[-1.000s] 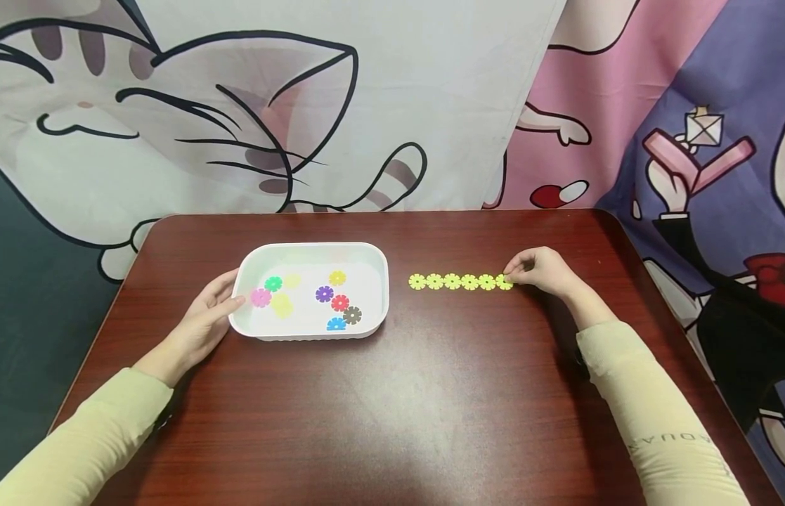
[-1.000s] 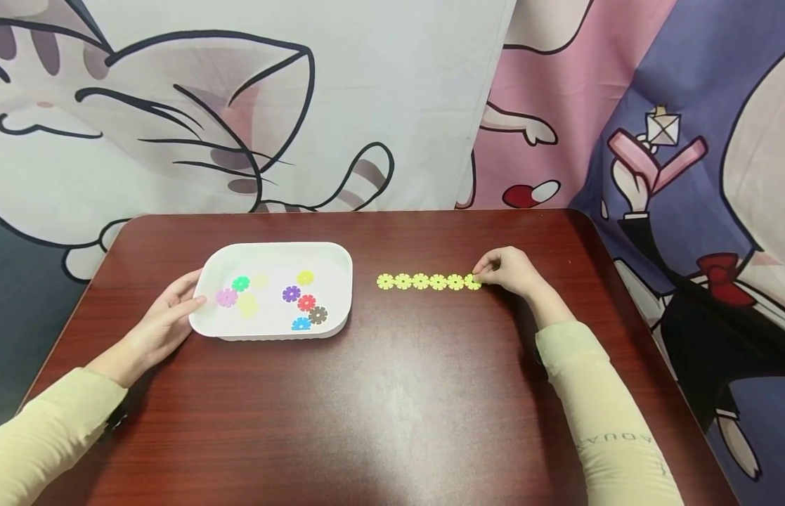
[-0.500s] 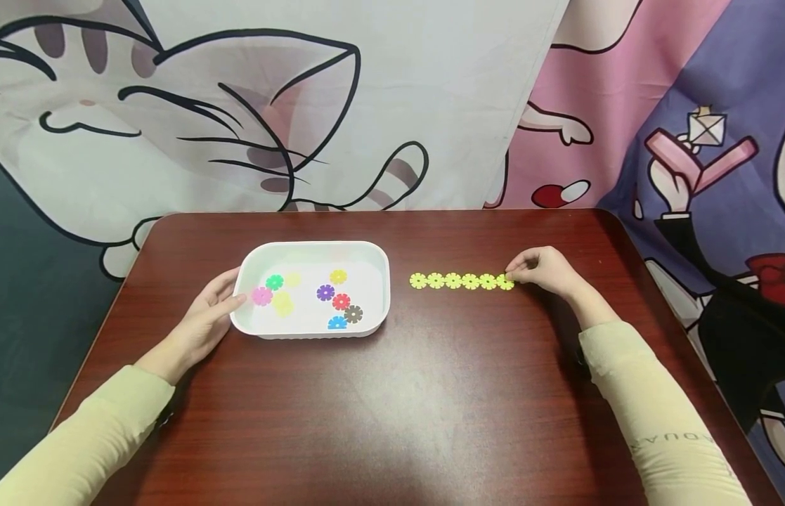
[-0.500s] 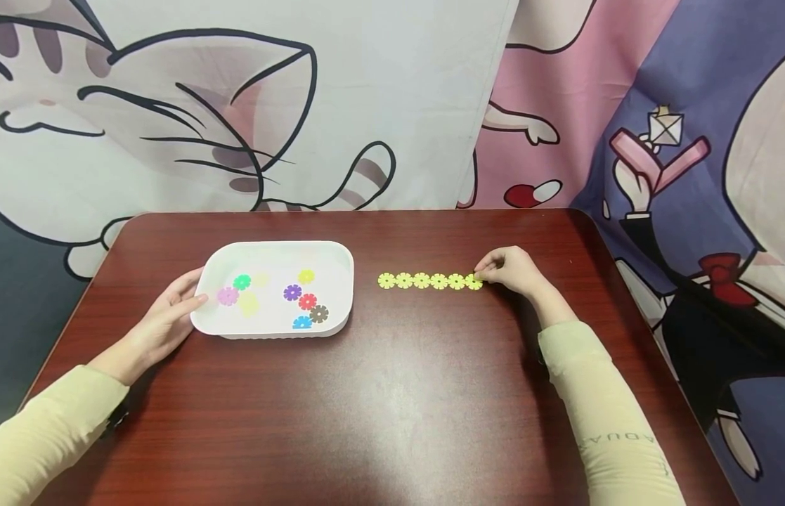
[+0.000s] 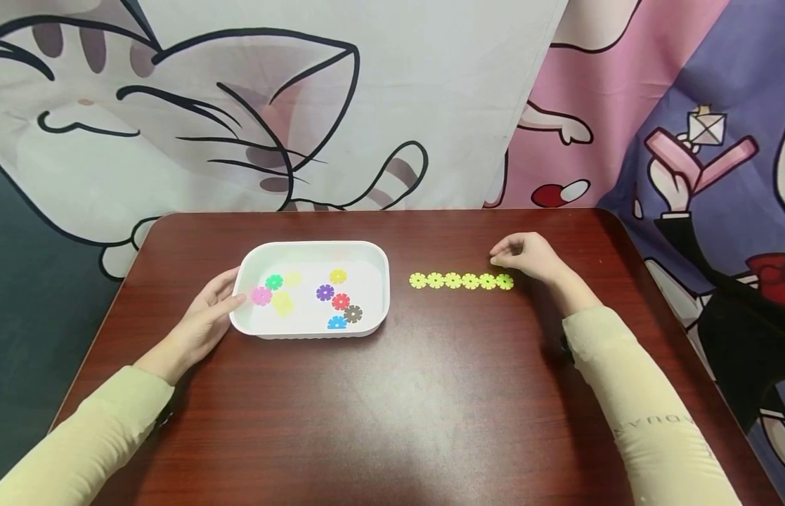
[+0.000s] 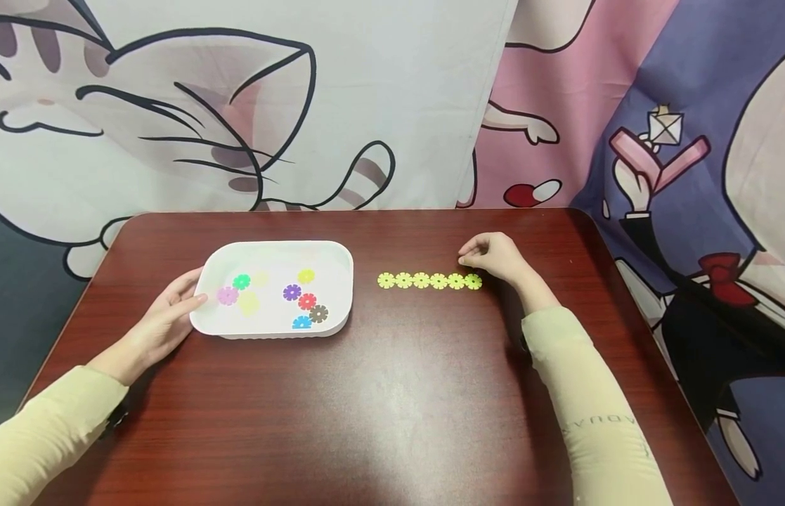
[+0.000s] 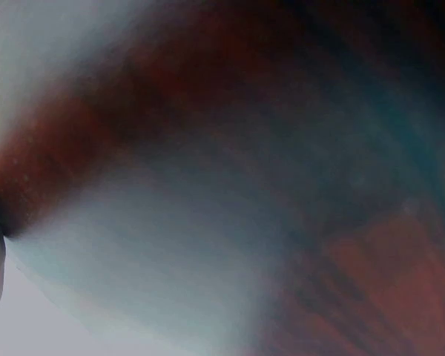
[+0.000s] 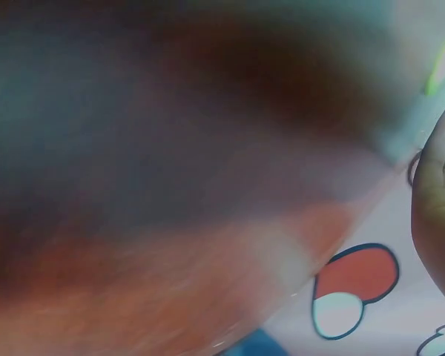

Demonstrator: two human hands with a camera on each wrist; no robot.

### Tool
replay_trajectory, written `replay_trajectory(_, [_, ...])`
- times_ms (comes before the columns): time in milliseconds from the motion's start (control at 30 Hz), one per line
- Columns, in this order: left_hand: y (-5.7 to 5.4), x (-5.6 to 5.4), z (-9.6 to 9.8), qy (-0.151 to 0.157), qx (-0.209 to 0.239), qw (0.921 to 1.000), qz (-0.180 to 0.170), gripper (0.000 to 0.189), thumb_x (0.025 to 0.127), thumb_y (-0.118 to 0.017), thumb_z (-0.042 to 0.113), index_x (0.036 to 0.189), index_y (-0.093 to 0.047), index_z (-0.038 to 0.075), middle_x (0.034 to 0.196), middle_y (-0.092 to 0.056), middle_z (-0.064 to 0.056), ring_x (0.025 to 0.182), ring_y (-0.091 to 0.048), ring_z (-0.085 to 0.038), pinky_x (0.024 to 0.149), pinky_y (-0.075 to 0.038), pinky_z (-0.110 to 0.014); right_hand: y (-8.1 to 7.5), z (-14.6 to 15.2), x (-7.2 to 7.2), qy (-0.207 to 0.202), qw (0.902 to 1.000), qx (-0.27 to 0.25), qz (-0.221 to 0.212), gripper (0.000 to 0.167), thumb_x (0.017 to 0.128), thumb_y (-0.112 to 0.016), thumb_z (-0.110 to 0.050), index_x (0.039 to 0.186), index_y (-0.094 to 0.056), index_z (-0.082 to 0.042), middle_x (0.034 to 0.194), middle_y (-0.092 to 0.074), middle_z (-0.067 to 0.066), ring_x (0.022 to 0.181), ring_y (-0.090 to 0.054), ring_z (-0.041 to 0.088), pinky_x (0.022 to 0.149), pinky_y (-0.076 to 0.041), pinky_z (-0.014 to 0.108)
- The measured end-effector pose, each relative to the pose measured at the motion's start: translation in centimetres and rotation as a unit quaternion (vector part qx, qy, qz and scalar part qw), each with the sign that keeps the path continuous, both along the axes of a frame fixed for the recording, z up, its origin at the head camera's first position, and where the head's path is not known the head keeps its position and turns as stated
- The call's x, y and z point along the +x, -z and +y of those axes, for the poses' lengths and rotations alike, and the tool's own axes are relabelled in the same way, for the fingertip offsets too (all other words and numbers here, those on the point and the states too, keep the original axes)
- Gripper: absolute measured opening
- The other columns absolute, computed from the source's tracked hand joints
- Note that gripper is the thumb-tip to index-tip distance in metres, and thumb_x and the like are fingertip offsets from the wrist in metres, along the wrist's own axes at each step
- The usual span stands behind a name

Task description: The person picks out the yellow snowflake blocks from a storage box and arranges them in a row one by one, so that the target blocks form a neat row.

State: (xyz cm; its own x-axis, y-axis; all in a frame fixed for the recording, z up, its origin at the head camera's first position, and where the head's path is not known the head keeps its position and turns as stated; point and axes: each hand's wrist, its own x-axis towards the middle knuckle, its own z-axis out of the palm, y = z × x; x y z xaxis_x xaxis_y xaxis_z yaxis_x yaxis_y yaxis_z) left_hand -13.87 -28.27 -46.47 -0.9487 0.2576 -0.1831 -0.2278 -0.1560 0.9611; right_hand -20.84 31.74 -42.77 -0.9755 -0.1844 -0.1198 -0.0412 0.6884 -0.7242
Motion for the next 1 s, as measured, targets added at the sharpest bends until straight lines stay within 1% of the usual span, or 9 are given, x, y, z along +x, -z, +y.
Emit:
replay_trajectory(133, [0.0, 0.0, 0.0, -0.002, 0.007, 1.0, -0.002, 0.046, 0.107, -0.057, 0.003, 0.146, -0.045, 0.024, 0.157, -0.042, 0.004, 0.127, -0.055, 0.007, 0.1, -0.052, -0.011, -0.5, -1.6, -0.9, -0.014, 0.9999, 0.002, 0.008, 0.02, 0.095, -0.079, -0.01, 0.109, -0.078, 0.003, 0.095, -0.078, 0.012, 0.078, -0.062, -0.002, 0.073, -0.049, 0.016])
replay_trajectory(267, [0.0, 0.0, 0.0, -0.002, 0.009, 1.0, -0.002, 0.046, 0.107, -0.057, 0.003, 0.146, -0.045, 0.024, 0.152, -0.046, 0.008, 0.126, -0.055, 0.007, 0.1, -0.052, -0.012, -1.0, -3.5, -1.5, -0.023, 0.9996, 0.0, 0.013, 0.02, 0.095, -0.079, -0.012, 0.11, -0.078, 0.002, 0.101, -0.078, 0.017, 0.083, -0.064, 0.004, 0.076, -0.048, 0.016])
replay_trajectory(367, [-0.1, 0.0, 0.0, -0.001, 0.007, 1.0, -0.001, 0.046, 0.107, -0.057, 0.004, 0.146, -0.045, 0.024, 0.15, -0.047, 0.01, 0.126, -0.055, 0.007, 0.1, -0.052, -0.012, -1.3, -5.1, -2.1, -0.034, 0.9992, -0.007, 0.023, 0.019, 0.095, -0.079, -0.011, 0.109, -0.078, 0.001, 0.103, -0.078, 0.019, 0.085, -0.064, 0.008, 0.077, -0.048, 0.017])
replay_trajectory(467, [-0.1, 0.1, 0.1, 0.0, 0.006, 1.0, 0.003, 0.045, 0.107, -0.057, 0.003, 0.146, -0.044, 0.024, 0.146, -0.049, 0.013, 0.127, -0.055, 0.007, 0.1, -0.052, -0.012, -1.4, -6.7, -2.5, -0.048, 0.9979, -0.023, 0.037, 0.018, 0.093, -0.078, -0.009, 0.107, -0.078, 0.002, 0.099, -0.079, 0.013, 0.083, -0.063, 0.008, 0.078, -0.047, 0.02])
replay_trajectory(533, [-0.1, 0.1, 0.2, 0.001, 0.004, 1.0, 0.005, 0.045, 0.108, -0.056, 0.004, 0.146, -0.044, 0.024, 0.145, -0.049, 0.013, 0.127, -0.055, 0.007, 0.1, -0.051, -0.012, -1.5, -7.7, -2.7, -0.058, 0.9968, -0.033, 0.045, 0.018, 0.093, -0.078, -0.008, 0.107, -0.078, 0.003, 0.095, -0.079, 0.01, 0.082, -0.064, 0.007, 0.078, -0.048, 0.02])
replay_trajectory(633, [-0.1, 0.1, 0.2, 0.001, 0.0, 1.0, 0.005, 0.045, 0.108, -0.056, 0.004, 0.146, -0.044, 0.024, 0.15, -0.046, 0.01, 0.127, -0.054, 0.008, 0.101, -0.051, -0.011, -1.8, -9.2, -2.7, -0.07, 0.9956, -0.042, 0.047, 0.019, 0.093, -0.078, -0.008, 0.108, -0.078, 0.003, 0.093, -0.078, 0.008, 0.083, -0.065, 0.009, 0.078, -0.049, 0.021])
replay_trajectory(833, [-0.2, 0.1, 0.3, 0.001, -0.013, 0.9999, 0.001, 0.046, 0.108, -0.057, 0.006, 0.147, -0.044, 0.025, 0.161, -0.037, -0.001, 0.127, -0.054, 0.009, 0.101, -0.05, -0.011, -2.2, -12.1, -2.7, -0.091, 0.994, -0.041, 0.044, 0.019, 0.094, -0.079, -0.009, 0.111, -0.079, 0.001, 0.099, -0.079, 0.013, 0.085, -0.067, 0.013, 0.079, -0.051, 0.021])
replay_trajectory(1000, [-0.2, 0.1, 0.2, 0.0, -0.008, 1.0, 0.003, 0.046, 0.108, -0.056, 0.005, 0.147, -0.043, 0.025, 0.164, -0.033, -0.004, 0.127, -0.054, 0.009, 0.102, -0.05, -0.01, -2.5, -14.2, -2.6, -0.109, 0.9911, -0.059, 0.051, 0.019, 0.095, -0.079, -0.01, 0.11, -0.079, 0.0, 0.099, -0.079, 0.012, 0.086, -0.068, 0.013, 0.077, -0.051, 0.022])
